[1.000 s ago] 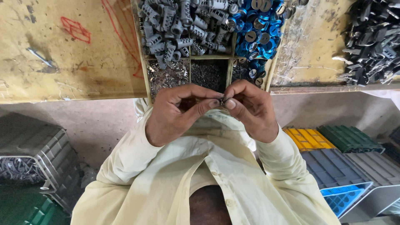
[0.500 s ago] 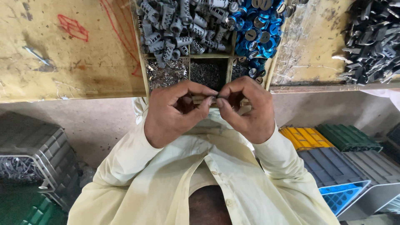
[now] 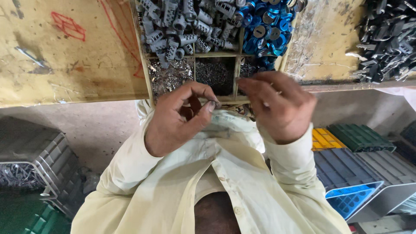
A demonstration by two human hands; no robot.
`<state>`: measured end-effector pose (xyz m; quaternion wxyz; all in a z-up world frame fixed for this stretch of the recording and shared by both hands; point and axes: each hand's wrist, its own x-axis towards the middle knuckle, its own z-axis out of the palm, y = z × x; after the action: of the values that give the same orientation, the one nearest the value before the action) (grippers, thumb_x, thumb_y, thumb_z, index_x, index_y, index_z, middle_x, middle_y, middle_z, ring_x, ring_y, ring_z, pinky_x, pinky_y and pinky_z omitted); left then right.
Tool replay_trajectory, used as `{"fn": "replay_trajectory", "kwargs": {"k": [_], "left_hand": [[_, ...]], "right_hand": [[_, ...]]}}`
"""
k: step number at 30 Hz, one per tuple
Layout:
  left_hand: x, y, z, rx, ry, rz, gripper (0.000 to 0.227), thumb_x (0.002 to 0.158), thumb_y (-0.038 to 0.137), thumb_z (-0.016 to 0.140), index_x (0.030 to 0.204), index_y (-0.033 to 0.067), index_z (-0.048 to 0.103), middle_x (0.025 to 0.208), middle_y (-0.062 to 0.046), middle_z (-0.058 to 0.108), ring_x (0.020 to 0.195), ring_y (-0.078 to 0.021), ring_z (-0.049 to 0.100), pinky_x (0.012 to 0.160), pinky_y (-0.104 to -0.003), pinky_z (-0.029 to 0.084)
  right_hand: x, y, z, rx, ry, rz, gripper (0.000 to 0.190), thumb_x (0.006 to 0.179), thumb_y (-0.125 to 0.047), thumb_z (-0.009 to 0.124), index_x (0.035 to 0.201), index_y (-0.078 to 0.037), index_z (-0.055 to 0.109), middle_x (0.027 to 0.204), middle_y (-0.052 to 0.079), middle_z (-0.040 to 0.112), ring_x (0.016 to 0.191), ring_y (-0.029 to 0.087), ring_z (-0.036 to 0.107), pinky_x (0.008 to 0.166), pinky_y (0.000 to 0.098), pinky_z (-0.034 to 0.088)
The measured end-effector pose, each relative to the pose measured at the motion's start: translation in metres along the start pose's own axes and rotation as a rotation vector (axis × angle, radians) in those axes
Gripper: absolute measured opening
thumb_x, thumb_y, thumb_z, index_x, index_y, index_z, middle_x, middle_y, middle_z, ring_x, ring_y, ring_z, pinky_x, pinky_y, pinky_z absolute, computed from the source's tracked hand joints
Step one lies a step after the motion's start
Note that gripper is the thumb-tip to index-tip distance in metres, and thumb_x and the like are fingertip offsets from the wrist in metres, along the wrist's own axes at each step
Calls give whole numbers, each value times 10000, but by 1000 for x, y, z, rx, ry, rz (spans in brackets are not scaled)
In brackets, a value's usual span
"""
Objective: The person assembles padlocks by hand, inserting metal pins into lock bodies and attaching blue shrouds. The person handles lock bodies, pins, and shrouds one at a time, then places the assembled units into a compartmentalized wooden tray.
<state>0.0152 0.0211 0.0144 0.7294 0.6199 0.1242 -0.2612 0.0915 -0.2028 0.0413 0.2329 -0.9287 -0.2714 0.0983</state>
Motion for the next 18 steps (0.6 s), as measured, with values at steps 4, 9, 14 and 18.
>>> {"fn": "replay_trajectory", "kwargs": {"k": [4,9,14,18], "left_hand": [[8,0,6,98,65,161,169,993,114,667,1149,59,627,1060,-12,652,746,-18,538,625,-191,454],[11,-2,8,96,32,264,167,969,63,691,1124,54,629,1251,-61,611,766,-43,575,660,-207,497],[14,2,14,66,22,229,171,940,55,711,1097,53,642,1235,-53,613,763,-54,569,640,-211,501],[14,4,15,91,14,248,187,933,48,712,1104,57,638,1226,-52,615,749,-55,562,645,-213,497]], "right_hand": [[-2,11,-2,-182,-106,-11,76,975,-181,815,1034,-144,784,989,33,743,772,180,722,625,323,565],[-7,11,-3,-128,-66,27,122,921,-152,824,999,-127,733,929,32,697,773,223,701,641,364,545],[5,9,-1,-110,-78,-15,128,925,-148,823,1018,-151,734,966,18,699,820,212,699,672,361,555],[2,11,1,-110,-90,-37,124,889,-138,829,976,-148,741,923,21,702,792,231,698,646,370,541]]}}
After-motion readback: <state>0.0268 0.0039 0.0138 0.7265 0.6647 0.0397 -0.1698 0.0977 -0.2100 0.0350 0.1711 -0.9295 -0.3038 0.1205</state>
